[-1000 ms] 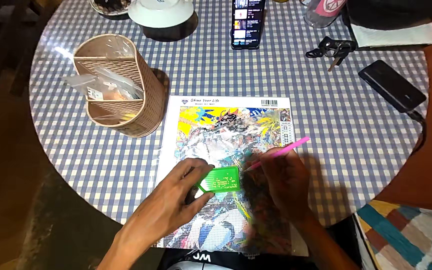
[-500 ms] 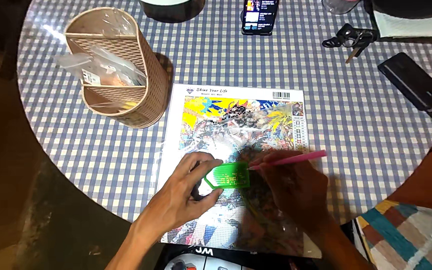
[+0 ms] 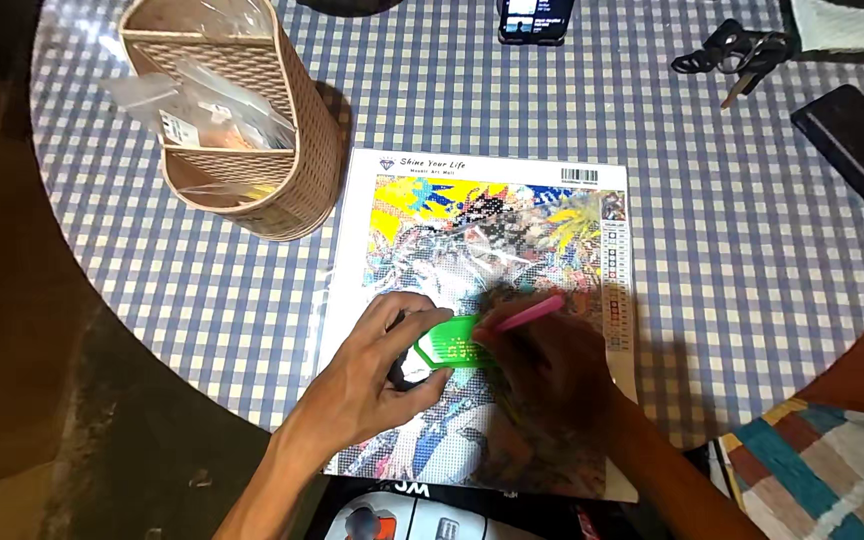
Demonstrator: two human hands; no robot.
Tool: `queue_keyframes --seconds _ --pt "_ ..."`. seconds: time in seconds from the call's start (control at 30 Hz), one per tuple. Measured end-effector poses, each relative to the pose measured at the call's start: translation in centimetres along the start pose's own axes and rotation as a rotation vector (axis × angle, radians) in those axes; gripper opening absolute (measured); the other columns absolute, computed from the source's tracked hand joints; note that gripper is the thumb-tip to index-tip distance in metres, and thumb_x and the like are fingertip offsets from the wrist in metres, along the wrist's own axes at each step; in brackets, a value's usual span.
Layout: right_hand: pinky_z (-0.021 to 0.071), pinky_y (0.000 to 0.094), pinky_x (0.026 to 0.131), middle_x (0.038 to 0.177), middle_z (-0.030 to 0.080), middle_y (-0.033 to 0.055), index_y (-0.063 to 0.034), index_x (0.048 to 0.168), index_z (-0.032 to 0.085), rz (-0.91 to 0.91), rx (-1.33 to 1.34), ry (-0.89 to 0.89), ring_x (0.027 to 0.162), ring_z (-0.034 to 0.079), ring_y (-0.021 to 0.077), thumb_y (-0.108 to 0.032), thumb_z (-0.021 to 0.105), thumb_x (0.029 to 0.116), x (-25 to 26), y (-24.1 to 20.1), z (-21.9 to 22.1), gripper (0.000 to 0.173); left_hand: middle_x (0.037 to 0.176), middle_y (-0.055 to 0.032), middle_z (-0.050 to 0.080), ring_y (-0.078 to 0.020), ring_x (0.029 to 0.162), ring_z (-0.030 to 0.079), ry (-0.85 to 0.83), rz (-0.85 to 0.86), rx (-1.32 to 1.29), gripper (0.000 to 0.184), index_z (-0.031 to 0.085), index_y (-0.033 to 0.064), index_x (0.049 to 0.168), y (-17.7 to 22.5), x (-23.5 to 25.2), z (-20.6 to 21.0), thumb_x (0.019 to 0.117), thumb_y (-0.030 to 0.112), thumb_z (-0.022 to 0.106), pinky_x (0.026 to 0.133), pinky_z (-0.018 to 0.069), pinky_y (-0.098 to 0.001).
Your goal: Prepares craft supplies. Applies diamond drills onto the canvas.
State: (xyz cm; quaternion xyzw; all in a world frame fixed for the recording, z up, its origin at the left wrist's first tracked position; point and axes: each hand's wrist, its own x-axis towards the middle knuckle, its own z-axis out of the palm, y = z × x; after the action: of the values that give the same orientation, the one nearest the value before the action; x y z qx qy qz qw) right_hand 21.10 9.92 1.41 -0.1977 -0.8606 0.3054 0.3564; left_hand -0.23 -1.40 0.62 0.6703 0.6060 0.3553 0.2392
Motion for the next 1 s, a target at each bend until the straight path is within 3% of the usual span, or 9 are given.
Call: queue_keyframes --seconds 0.47,0.6,0.83,1.0 --pt "0.0512 0.0172 0.066 0.082 0.071 0.0058 -0.0032 0.1 0.068 -0.073 -0.087 0.02 0.074 0.066 0.0057 -0.02 0.062 0.1042 -0.2 -0.1 0.5 0.019 0.122 -0.0007 0.062 -0.005 0.109 0.058 -0.002 0.007 0.009 0.046 0.071 0.0144 0.129 0.0 0.0 0.0 0.0901 0.04 0.072 0.089 0.0507 -0.0196" --pt "0.0513 0.0168 0.066 0.082 0.07 0.0047 -0.004 0.101 0.067 -0.023 -0.048 0.013 0.073 0.065 0.0042 -0.021 0.062 0.1041 -0.2 -0.1 0.3 0.018 0.123 -0.0013 0.062 -0.0047 0.108 0.058 -0.001 0.0 -0.002 0.047 0.071 0.0143 0.129 -0.1 0.0 0.0 0.0903 0.041 0.072 0.088 0.0507 -0.019" --pt "0.0589 0.0158 0.075 0.091 0.073 0.0022 -0.0013 0.105 0.064 0.118 0.194 0.068 0.082 0.069 -0.0003 -0.019 0.063 0.1032 0.3 0.2 -0.1 0.018 0.123 -0.0031 0.063 -0.0071 0.111 0.059 0.0 0.004 -0.018 0.048 0.069 0.0147 0.131 -0.2 0.1 0.1 0.091 0.041 0.072 0.092 0.051 -0.0211" --pt "0.0653 0.0248 0.075 0.094 0.074 -0.0013 -0.0065 0.108 0.062 0.169 0.298 0.149 0.084 0.074 0.0071 -0.016 0.063 0.1027 2.3 -0.8 -1.3 0.011 0.122 -0.0055 0.064 -0.0089 0.11 0.059 0.01 0.027 -0.035 0.047 0.069 0.013 0.131 -0.2 0.1 0.2 0.0912 0.038 0.073 0.092 0.0508 -0.0219"
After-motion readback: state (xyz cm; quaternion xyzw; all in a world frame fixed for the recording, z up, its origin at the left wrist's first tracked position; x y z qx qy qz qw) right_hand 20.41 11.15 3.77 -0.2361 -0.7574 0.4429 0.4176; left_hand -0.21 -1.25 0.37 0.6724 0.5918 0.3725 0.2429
